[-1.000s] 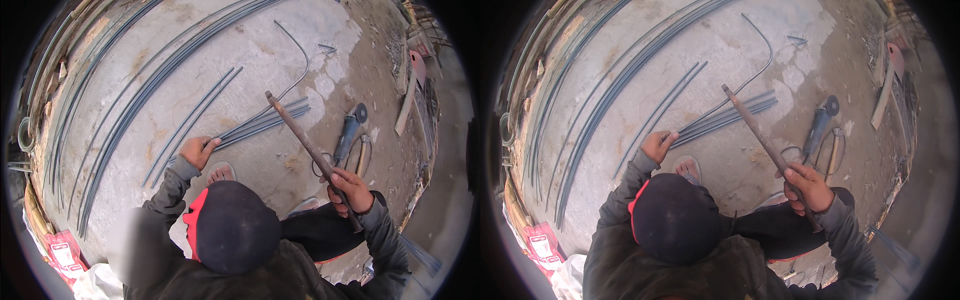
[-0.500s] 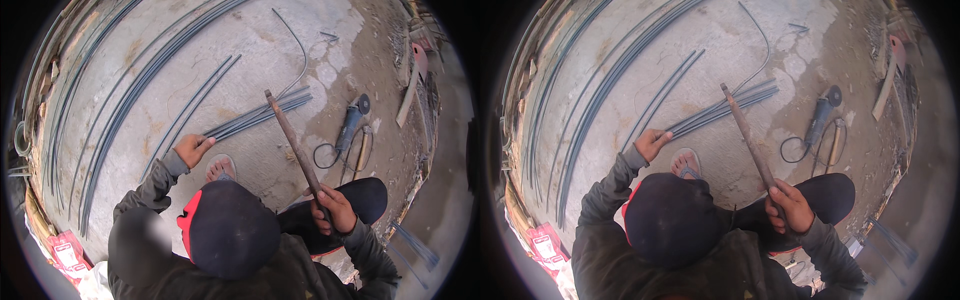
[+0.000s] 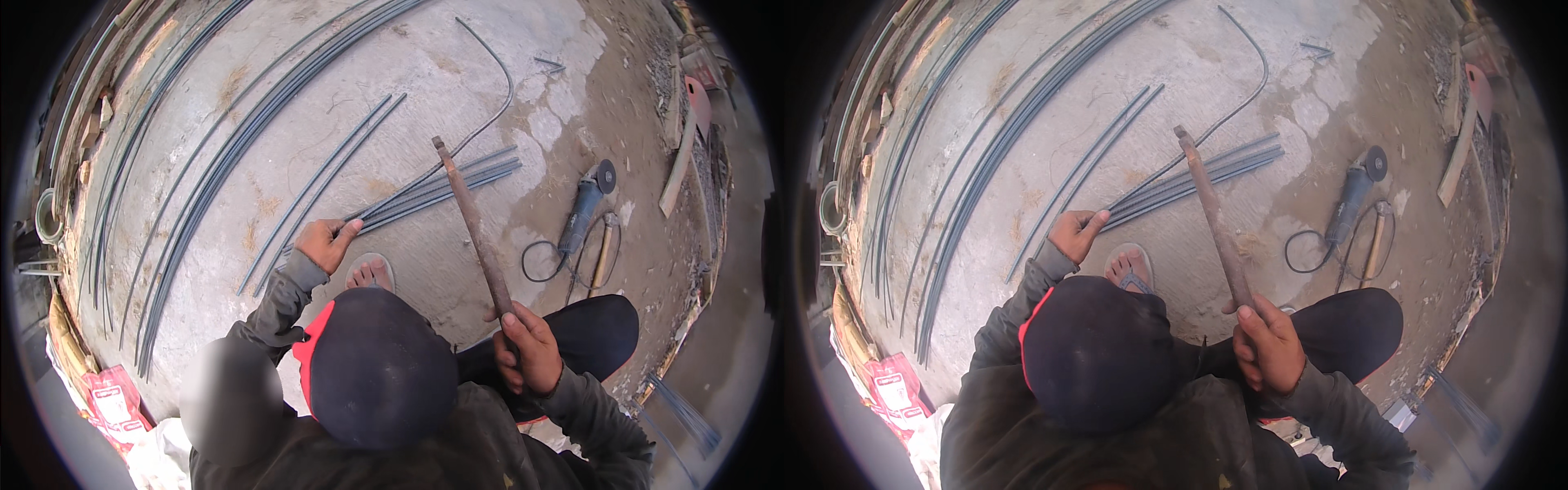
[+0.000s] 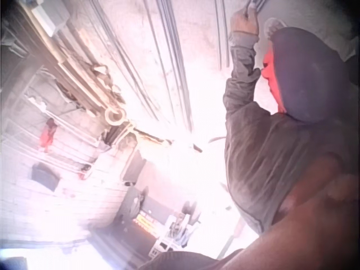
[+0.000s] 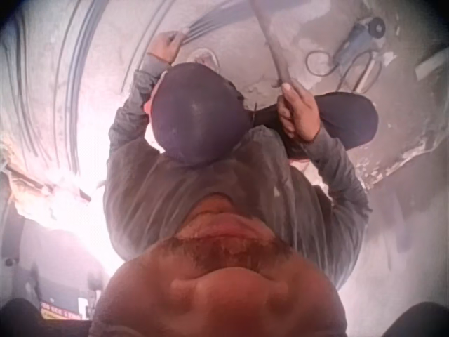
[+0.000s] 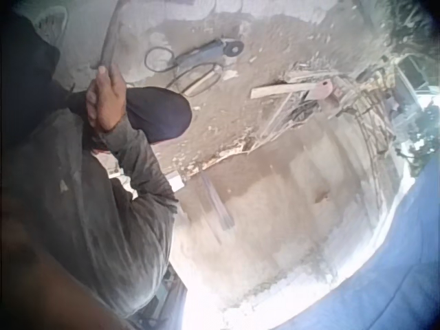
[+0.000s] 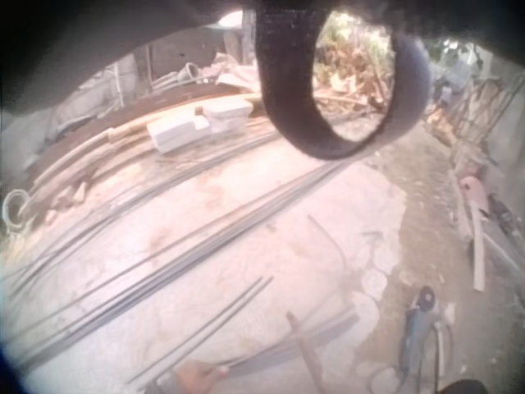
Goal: The person bends several steel rods into a hook shape using a metal bar as a lever and a hammer to strike the bar. They then use an angle grinder to cut the rods to a specific length. The person works on the rods one by one, arranging them on the concrete floor.
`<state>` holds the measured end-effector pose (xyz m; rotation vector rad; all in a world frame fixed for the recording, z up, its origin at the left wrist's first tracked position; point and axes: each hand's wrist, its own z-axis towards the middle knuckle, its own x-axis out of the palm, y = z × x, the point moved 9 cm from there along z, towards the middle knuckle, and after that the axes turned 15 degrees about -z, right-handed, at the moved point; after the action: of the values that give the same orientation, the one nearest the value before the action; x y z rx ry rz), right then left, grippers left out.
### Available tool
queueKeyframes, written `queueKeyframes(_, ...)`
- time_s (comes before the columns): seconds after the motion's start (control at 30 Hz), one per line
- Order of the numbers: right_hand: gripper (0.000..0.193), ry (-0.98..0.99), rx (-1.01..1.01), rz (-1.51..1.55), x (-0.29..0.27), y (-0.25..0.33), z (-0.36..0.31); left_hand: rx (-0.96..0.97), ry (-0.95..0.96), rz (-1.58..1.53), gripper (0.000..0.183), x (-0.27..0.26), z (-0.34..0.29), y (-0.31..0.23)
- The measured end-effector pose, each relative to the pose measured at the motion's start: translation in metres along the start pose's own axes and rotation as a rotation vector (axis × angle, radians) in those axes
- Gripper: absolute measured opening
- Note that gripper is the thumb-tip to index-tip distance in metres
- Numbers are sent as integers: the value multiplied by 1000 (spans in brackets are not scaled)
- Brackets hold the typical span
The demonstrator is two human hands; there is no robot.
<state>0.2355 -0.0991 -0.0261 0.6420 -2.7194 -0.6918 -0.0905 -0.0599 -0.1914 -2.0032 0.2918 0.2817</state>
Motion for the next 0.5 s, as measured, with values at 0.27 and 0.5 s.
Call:
queueKeyframes(0.27, 31, -60, 21, -46, 18, -12, 14, -135, -220, 126, 71, 8, -32, 6)
queueKeyframes(0.5, 33, -105, -95, -94, 18, -40, 36, -112, -248, 107, 73, 15, -34, 20)
